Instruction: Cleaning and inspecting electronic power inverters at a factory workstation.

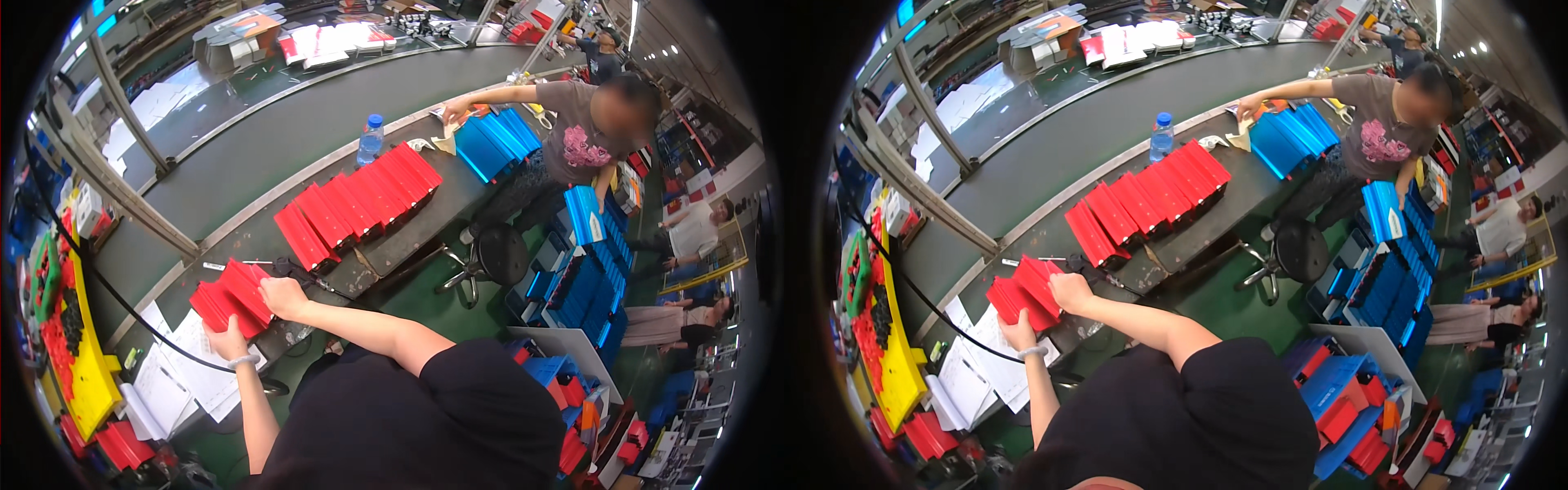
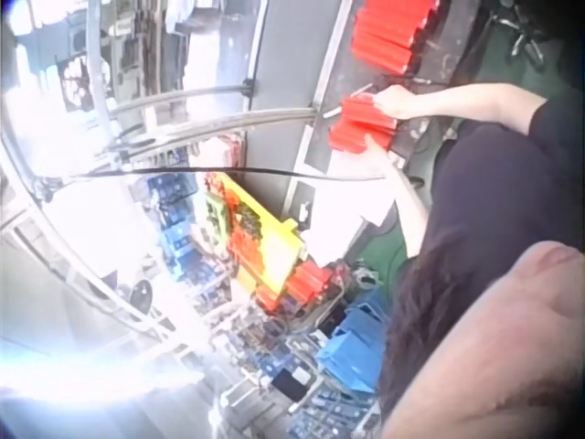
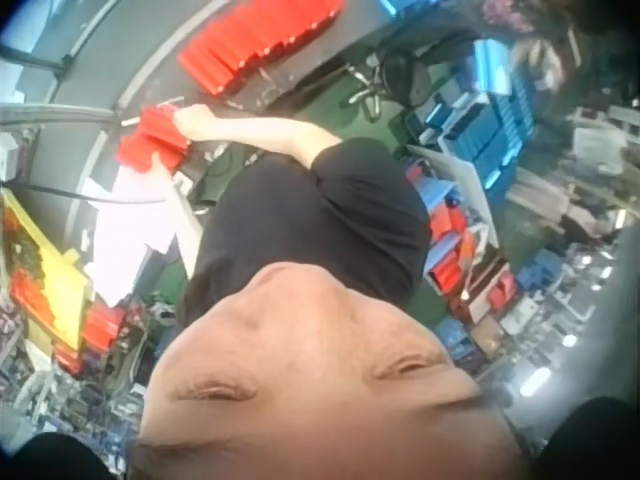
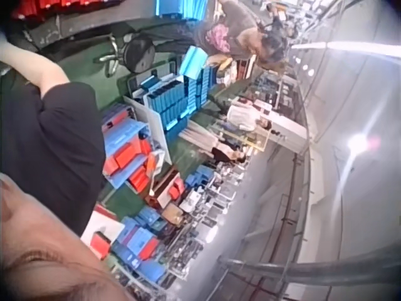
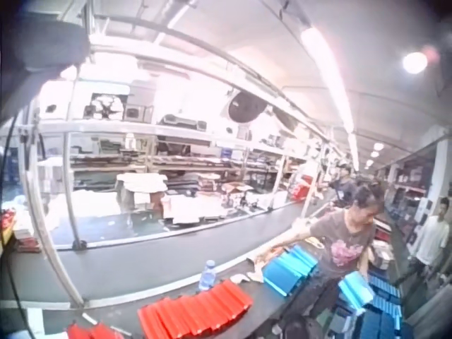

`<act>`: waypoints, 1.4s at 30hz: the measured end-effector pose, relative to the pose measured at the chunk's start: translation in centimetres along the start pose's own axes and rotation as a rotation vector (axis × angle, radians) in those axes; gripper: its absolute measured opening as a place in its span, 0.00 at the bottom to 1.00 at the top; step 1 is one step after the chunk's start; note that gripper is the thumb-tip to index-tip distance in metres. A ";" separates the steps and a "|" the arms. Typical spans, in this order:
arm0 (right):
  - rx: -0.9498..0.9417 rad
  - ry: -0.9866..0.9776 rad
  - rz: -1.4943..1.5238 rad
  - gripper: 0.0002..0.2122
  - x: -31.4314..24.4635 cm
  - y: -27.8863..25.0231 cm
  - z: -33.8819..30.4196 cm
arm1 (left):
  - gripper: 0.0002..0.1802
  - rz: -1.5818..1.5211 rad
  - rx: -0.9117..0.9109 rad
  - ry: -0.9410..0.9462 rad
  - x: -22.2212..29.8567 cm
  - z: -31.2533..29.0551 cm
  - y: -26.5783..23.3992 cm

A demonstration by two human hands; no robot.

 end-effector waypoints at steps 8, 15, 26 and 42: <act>-0.058 0.072 0.078 0.11 -0.9 0.1 -0.1 | 0.35 -0.030 -0.080 -0.061 -2.3 2.8 2.4; -0.209 0.317 0.553 0.21 2.0 -1.1 -1.4 | 0.43 -0.007 -0.314 -0.052 -3.2 3.8 2.9; 0.220 0.583 1.812 0.10 10.2 -16.2 -8.8 | 0.30 0.185 -0.061 0.670 13.5 -3.6 0.5; 0.280 0.543 2.121 0.24 14.6 -30.3 -19.5 | 0.14 -0.473 -1.210 -0.407 19.4 -27.2 24.1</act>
Point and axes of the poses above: each hand's wrist, its own z-axis towards the middle knuckle, its own y-axis out of the palm, x = y × z, the point moved 6 cm from there along z, towards the middle knuckle, and after that the axes turned 1 degree about -x, right-handed, at the moved point
